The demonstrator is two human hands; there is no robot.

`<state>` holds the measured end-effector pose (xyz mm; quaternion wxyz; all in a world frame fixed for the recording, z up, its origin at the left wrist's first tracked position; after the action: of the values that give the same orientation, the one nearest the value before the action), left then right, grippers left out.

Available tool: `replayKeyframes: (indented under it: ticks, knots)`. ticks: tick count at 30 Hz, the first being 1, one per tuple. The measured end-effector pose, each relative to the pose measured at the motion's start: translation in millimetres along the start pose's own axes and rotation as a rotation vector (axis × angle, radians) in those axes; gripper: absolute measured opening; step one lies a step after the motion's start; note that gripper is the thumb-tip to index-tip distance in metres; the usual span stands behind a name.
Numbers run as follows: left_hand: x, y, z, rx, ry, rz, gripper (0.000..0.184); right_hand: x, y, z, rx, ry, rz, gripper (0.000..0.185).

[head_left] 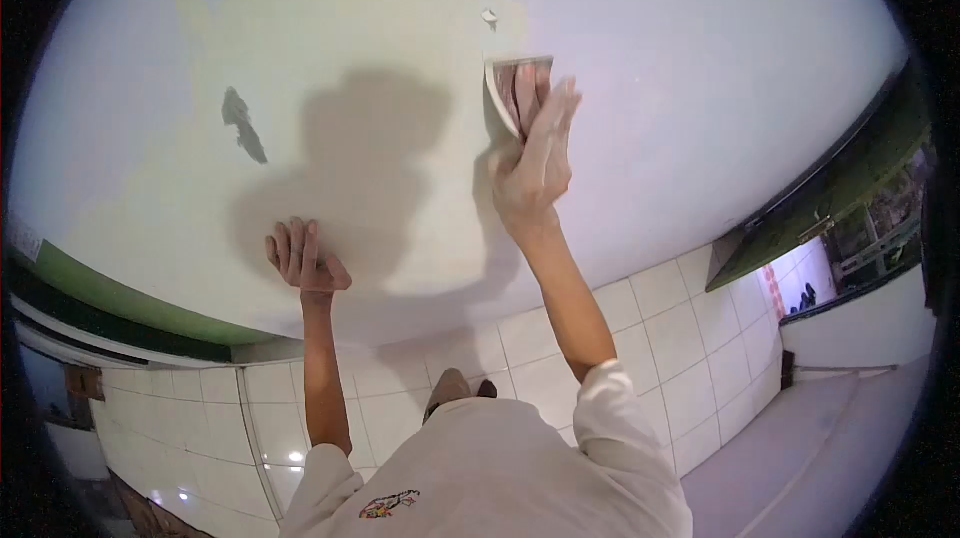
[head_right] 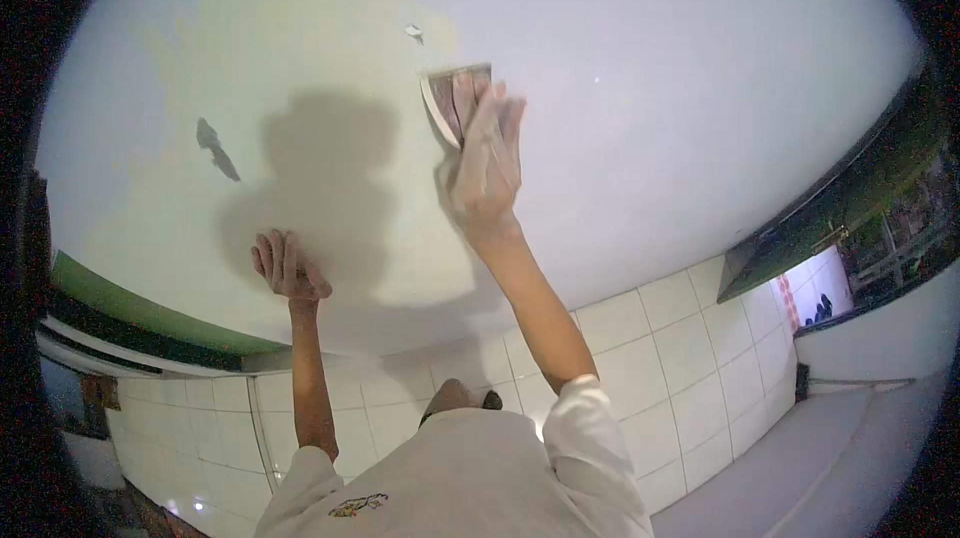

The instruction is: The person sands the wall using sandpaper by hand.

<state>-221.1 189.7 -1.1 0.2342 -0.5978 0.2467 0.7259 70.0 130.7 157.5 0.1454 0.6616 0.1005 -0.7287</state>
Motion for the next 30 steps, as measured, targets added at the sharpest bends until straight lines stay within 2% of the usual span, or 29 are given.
replayKeyframes:
  ticks: [5,9,12,16,21,25,30]
  knots:
    - [1,0,5,-0.015,0.006,0.038,0.055,57,-8,-5,0.015,-0.057,0.135,0.073]
    - [-1,-3,0,-0.009,0.02,0.011,0.054,35,-2,-7,-0.004,-0.023,0.022,0.075]
    - [-1,-1,-4,0.016,0.016,0.018,0.054,19,-2,-5,-0.012,-0.056,0.059,0.076]
    - [-2,-1,-1,0.027,0.007,-0.021,0.053,49,-2,-1,0.001,-0.072,0.127,0.073]
    - [-3,0,-4,0.023,0.01,-0.001,0.053,10,1,4,-0.01,-0.087,0.078,0.074]
    - [-4,0,-3,0.011,0.007,0.005,0.053,40,-2,3,0.019,-0.095,0.124,0.075]
    - [-2,-3,-2,-0.014,0.014,0.018,0.053,20,-1,3,-0.016,-0.067,0.088,0.073]
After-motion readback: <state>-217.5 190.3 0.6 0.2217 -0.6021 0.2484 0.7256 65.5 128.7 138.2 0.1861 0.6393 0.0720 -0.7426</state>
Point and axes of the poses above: each hand's wrist, its own x-axis away from the middle knuckle, its own y-axis out of the back of the hand, z = x × y, the point moved 9 cm from there along -x, towards the middle knuckle, and after that the axes turned 1 degree about -y, right-handed, at the moved point
